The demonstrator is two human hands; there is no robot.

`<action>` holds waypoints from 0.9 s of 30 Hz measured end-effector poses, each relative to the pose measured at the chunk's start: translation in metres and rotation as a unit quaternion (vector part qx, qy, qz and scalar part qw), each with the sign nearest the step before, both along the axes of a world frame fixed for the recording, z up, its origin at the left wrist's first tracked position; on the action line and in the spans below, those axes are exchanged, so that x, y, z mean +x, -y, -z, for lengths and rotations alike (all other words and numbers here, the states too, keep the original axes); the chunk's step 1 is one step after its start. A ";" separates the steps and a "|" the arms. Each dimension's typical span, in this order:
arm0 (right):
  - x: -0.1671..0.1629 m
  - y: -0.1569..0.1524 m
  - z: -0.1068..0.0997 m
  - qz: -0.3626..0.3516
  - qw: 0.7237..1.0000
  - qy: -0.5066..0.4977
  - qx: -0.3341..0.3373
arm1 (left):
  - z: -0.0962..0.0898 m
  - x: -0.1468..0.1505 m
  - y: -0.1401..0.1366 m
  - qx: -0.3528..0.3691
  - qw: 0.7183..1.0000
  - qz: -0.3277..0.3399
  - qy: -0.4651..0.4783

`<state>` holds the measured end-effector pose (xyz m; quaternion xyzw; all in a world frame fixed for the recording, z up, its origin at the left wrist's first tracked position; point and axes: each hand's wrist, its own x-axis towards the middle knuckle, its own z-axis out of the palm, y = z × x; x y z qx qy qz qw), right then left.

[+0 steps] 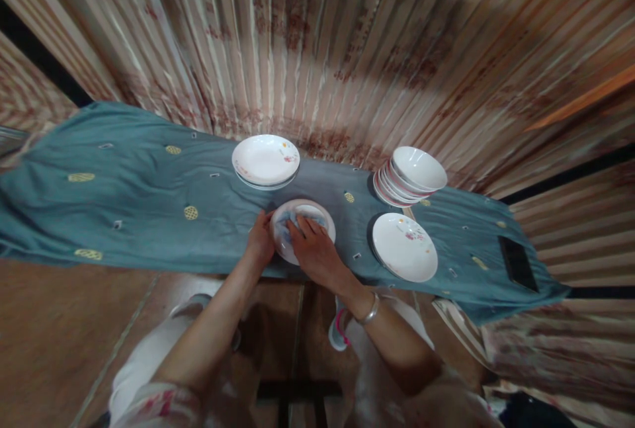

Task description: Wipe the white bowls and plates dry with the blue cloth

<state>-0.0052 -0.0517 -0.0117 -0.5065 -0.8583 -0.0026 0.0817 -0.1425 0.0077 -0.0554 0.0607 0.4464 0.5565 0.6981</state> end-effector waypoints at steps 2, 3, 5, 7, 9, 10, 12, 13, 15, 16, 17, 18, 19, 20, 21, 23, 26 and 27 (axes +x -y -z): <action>0.001 -0.003 -0.002 -0.002 1.000 -0.012 -0.011 | -0.002 0.001 0.000 -0.003 1.000 -0.005 -0.001; 0.002 -0.004 -0.003 -0.005 1.000 -0.019 -0.019 | -0.003 0.001 0.000 -0.006 1.000 -0.008 -0.002; 0.005 -0.008 -0.004 -0.008 0.999 -0.032 -0.035 | -0.005 0.002 0.000 -0.013 1.000 -0.011 -0.002; 0.007 -0.013 -0.004 -0.008 0.998 -0.043 -0.049 | -0.006 0.002 0.000 -0.017 1.000 -0.012 -0.001; 0.009 -0.018 -0.003 -0.001 0.997 -0.047 -0.057 | -0.007 0.003 -0.001 -0.015 1.000 -0.014 0.002; 0.010 -0.021 -0.002 0.003 0.997 -0.047 -0.057 | -0.007 0.003 -0.001 -0.013 1.000 -0.017 0.005; 0.011 -0.027 0.000 0.012 0.998 -0.046 -0.050 | -0.007 0.003 -0.001 -0.009 1.000 -0.021 0.009; 0.011 -0.029 0.001 0.016 0.998 -0.044 -0.045 | -0.008 0.003 -0.001 -0.011 1.000 -0.023 0.010; 0.012 -0.033 0.002 0.024 0.998 -0.039 -0.035 | -0.009 0.004 -0.001 -0.019 0.999 -0.025 0.008; 0.012 -0.035 0.002 0.028 0.998 -0.037 -0.032 | -0.010 0.003 0.000 -0.023 0.999 -0.025 0.006; 0.012 -0.036 0.002 0.033 0.998 -0.035 -0.029 | -0.011 0.003 0.000 -0.026 0.999 -0.024 0.003; 0.013 -0.037 0.002 0.039 0.998 -0.033 -0.027 | -0.011 0.003 0.000 -0.027 0.999 -0.023 0.000; 0.013 -0.037 0.002 0.044 0.998 -0.031 -0.025 | -0.011 0.003 0.000 -0.026 0.999 -0.020 -0.003; 0.014 -0.038 0.002 0.050 0.998 -0.029 -0.024 | -0.011 0.003 0.000 -0.024 1.000 -0.018 -0.006; 0.015 -0.038 0.002 0.056 0.998 -0.026 -0.023 | -0.010 0.003 0.000 -0.023 1.000 -0.017 -0.008; 0.018 -0.039 0.003 0.065 0.997 -0.023 -0.021 | -0.006 0.002 -0.001 -0.018 1.000 -0.014 -0.012; 0.023 -0.040 0.004 0.077 0.997 -0.018 -0.018 | 0.002 0.001 -0.002 -0.002 1.000 -0.010 -0.024; 0.025 -0.040 0.005 0.081 0.996 -0.016 -0.018 | 0.004 0.000 -0.002 0.003 1.000 -0.008 -0.028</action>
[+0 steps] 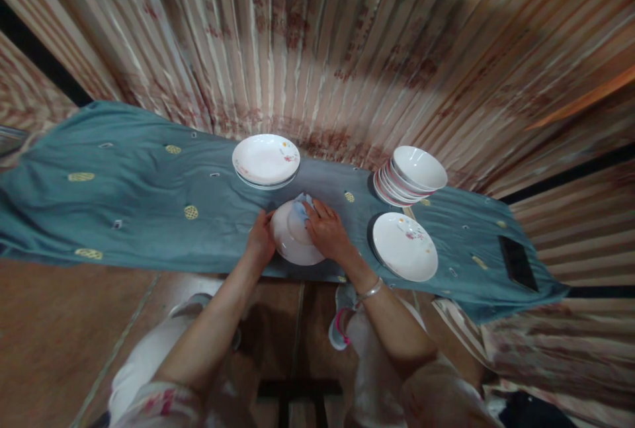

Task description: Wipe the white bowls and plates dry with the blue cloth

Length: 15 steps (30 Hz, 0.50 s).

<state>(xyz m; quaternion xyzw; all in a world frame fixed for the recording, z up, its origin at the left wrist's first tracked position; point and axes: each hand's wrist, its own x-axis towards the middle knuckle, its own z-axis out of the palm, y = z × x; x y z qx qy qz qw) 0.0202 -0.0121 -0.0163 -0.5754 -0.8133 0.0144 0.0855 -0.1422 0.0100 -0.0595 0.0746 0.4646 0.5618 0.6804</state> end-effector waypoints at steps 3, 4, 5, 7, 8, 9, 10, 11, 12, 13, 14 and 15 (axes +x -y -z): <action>0.006 0.002 -0.001 0.011 1.000 0.009 -0.007 | 0.001 -0.001 0.000 -0.003 1.000 0.002 -0.004; 0.008 0.003 -0.001 0.014 1.000 0.012 -0.009 | 0.000 -0.001 0.000 -0.010 1.000 0.003 -0.002; 0.010 0.005 -0.001 0.016 1.000 0.015 -0.011 | -0.003 -0.001 0.001 -0.016 1.000 0.003 0.000; 0.014 0.009 -0.002 0.017 1.000 0.020 -0.012 | -0.009 0.000 0.002 -0.025 1.000 0.003 0.002; 0.015 0.011 -0.002 0.018 1.000 0.023 -0.011 | -0.011 0.001 0.003 -0.028 1.000 0.003 0.002; 0.016 0.013 -0.002 0.019 0.999 0.026 -0.010 | -0.014 0.001 0.003 -0.030 1.000 0.003 0.001; 0.017 0.016 -0.002 0.022 0.999 0.030 -0.011 | -0.015 0.002 0.003 -0.033 0.999 0.002 0.000; 0.018 0.018 -0.002 0.025 0.999 0.035 -0.014 | -0.016 0.002 0.003 -0.035 0.999 0.000 -0.001; 0.018 0.021 -0.003 0.029 0.999 0.043 -0.018 | -0.016 0.002 0.003 -0.035 0.999 -0.002 -0.002; 0.018 0.024 -0.003 0.033 0.998 0.052 -0.023 | -0.015 0.002 0.003 -0.034 0.999 -0.004 -0.002; 0.018 0.027 -0.004 0.037 0.997 0.063 -0.028 | -0.014 0.002 0.003 -0.032 0.999 -0.004 -0.002; 0.018 0.029 -0.006 0.039 0.996 0.075 -0.032 | -0.012 0.002 0.003 -0.030 1.000 -0.004 -0.002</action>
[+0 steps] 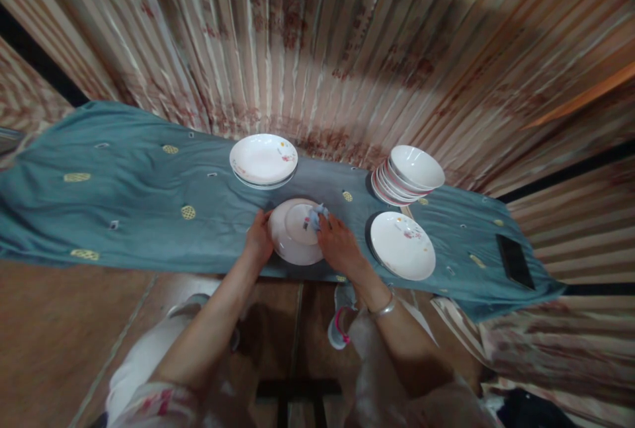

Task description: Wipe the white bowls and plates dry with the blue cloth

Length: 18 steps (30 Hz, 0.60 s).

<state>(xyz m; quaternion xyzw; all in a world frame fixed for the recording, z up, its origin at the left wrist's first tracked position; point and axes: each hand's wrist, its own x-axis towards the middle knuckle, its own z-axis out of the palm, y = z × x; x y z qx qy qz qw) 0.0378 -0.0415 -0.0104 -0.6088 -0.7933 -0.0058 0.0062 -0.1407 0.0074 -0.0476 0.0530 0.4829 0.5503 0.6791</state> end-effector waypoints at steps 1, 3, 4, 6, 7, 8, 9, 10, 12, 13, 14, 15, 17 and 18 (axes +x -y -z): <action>-0.001 0.003 -0.002 0.000 1.000 0.012 -0.005 | 0.002 0.000 0.000 0.002 1.000 0.000 0.001; -0.002 0.008 -0.006 -0.004 0.999 0.031 -0.016 | 0.004 -0.001 -0.001 0.004 1.000 0.000 0.006; -0.003 0.010 -0.008 -0.007 0.999 0.038 -0.023 | 0.004 -0.001 -0.001 0.005 1.000 -0.001 0.008; -0.004 0.014 -0.012 -0.010 0.998 0.047 -0.036 | 0.004 -0.001 -0.001 0.005 1.000 -0.006 0.010; -0.005 0.016 -0.014 -0.008 0.998 0.049 -0.041 | 0.003 0.000 -0.001 0.003 1.000 -0.009 0.010; -0.006 0.018 -0.016 -0.006 0.998 0.049 -0.044 | 0.002 0.000 -0.001 0.000 1.000 -0.012 0.010; -0.007 0.020 -0.018 -0.004 0.998 0.048 -0.045 | 0.001 0.000 0.000 -0.003 1.000 -0.016 0.012; -0.007 0.022 -0.019 -0.003 0.998 0.048 -0.046 | 0.000 0.000 0.000 -0.005 1.000 -0.018 0.014; -0.009 0.024 -0.022 -0.006 0.998 0.049 -0.049 | -0.002 0.000 0.000 -0.004 1.000 -0.018 0.020; -0.009 0.025 -0.024 -0.008 0.997 0.052 -0.053 | -0.001 0.001 0.000 -0.002 1.000 -0.016 0.021; -0.010 0.025 -0.025 -0.009 0.997 0.055 -0.058 | -0.001 0.001 0.000 0.000 1.000 -0.016 0.022; -0.012 0.026 -0.027 -0.009 0.996 0.058 -0.065 | 0.000 0.001 0.000 -0.001 1.000 -0.017 0.021; -0.015 0.028 -0.030 -0.009 0.995 0.065 -0.077 | 0.001 0.001 -0.001 -0.005 1.000 -0.021 0.018; -0.017 0.029 -0.032 -0.010 0.994 0.069 -0.079 | 0.002 0.001 -0.001 -0.006 1.000 -0.022 0.017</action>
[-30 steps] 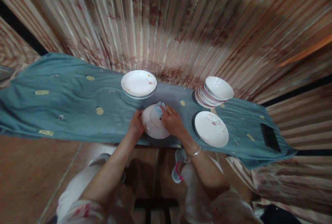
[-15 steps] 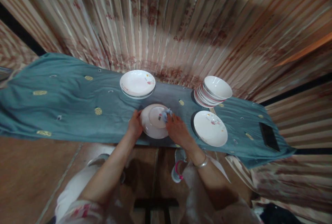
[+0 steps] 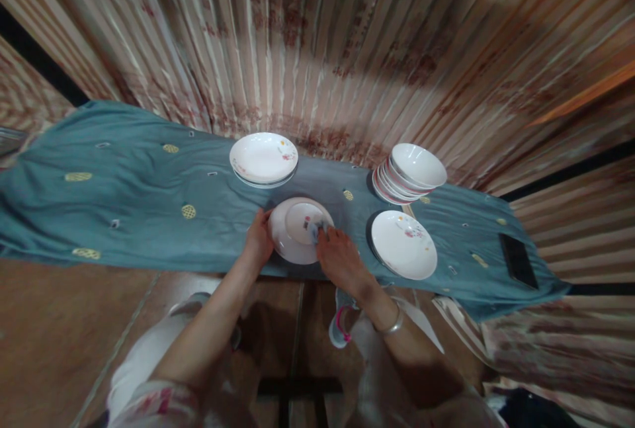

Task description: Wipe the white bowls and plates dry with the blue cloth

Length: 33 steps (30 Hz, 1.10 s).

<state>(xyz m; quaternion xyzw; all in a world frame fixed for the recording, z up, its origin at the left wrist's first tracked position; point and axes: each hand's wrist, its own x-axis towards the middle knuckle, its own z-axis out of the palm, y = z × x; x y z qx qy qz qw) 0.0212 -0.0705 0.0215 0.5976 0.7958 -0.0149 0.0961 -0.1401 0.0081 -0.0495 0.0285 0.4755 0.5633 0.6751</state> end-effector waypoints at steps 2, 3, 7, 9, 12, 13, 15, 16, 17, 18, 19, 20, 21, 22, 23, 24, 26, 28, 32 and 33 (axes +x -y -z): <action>-0.004 0.003 -0.002 -0.005 1.000 0.007 0.003 | 0.000 0.000 0.000 -0.002 1.000 0.000 0.001; -0.006 0.004 -0.003 -0.009 1.000 0.010 0.006 | 0.000 0.000 0.000 -0.002 1.000 0.000 0.001; -0.011 0.008 -0.002 -0.021 1.000 0.015 0.011 | -0.005 0.000 0.002 -0.007 1.000 0.001 0.002; -0.012 0.008 -0.002 -0.025 0.999 0.012 0.017 | -0.007 0.000 0.002 -0.006 1.000 0.002 0.001; -0.012 0.007 0.000 -0.033 0.999 0.003 0.027 | -0.007 0.000 0.003 -0.006 1.000 0.004 -0.001; -0.012 0.007 0.000 -0.036 0.999 -0.001 0.030 | -0.007 0.000 0.002 -0.005 1.000 0.003 -0.002; -0.012 0.008 0.001 -0.045 0.998 -0.008 0.035 | -0.005 0.001 0.002 0.001 1.000 0.000 -0.004; -0.013 0.008 0.002 -0.050 0.998 -0.012 0.037 | -0.004 0.001 0.002 0.004 1.000 -0.001 -0.005; -0.014 0.009 0.002 -0.054 0.998 -0.016 0.039 | -0.003 0.001 0.002 0.007 1.000 -0.002 -0.005; -0.015 0.009 0.003 -0.058 0.997 -0.019 0.041 | -0.002 0.001 0.002 0.008 1.000 -0.002 -0.006; -0.016 0.009 0.003 -0.061 0.997 -0.021 0.043 | -0.002 0.002 0.002 0.009 1.000 -0.002 -0.007; -0.017 0.009 0.003 -0.066 0.997 -0.023 0.045 | -0.001 0.001 0.002 0.010 1.000 -0.002 -0.007; -0.018 0.009 0.004 -0.069 0.996 -0.024 0.047 | 0.001 0.001 0.002 0.012 1.000 0.000 -0.008; -0.019 0.008 0.004 -0.072 0.996 -0.026 0.047 | 0.002 0.001 0.001 0.016 1.000 0.003 -0.009; -0.019 0.008 0.004 -0.075 0.996 -0.028 0.047 | 0.003 0.000 0.001 0.021 1.000 0.007 -0.008; -0.019 0.007 0.005 -0.077 0.995 -0.031 0.046 | 0.005 0.000 0.001 0.027 1.000 0.012 -0.007; -0.019 0.005 0.007 -0.079 0.995 -0.038 0.049 | 0.007 -0.001 0.001 0.033 0.999 0.020 -0.004; -0.018 0.002 0.010 -0.083 0.994 -0.046 0.056 | 0.008 -0.001 0.000 0.032 0.999 0.019 -0.005; -0.016 -0.001 0.019 -0.093 0.990 -0.070 0.083 | 0.004 0.000 0.000 0.022 1.000 0.016 -0.005; -0.015 -0.001 0.021 -0.096 0.988 -0.078 0.091 | 0.003 0.000 0.001 0.021 1.000 0.015 -0.004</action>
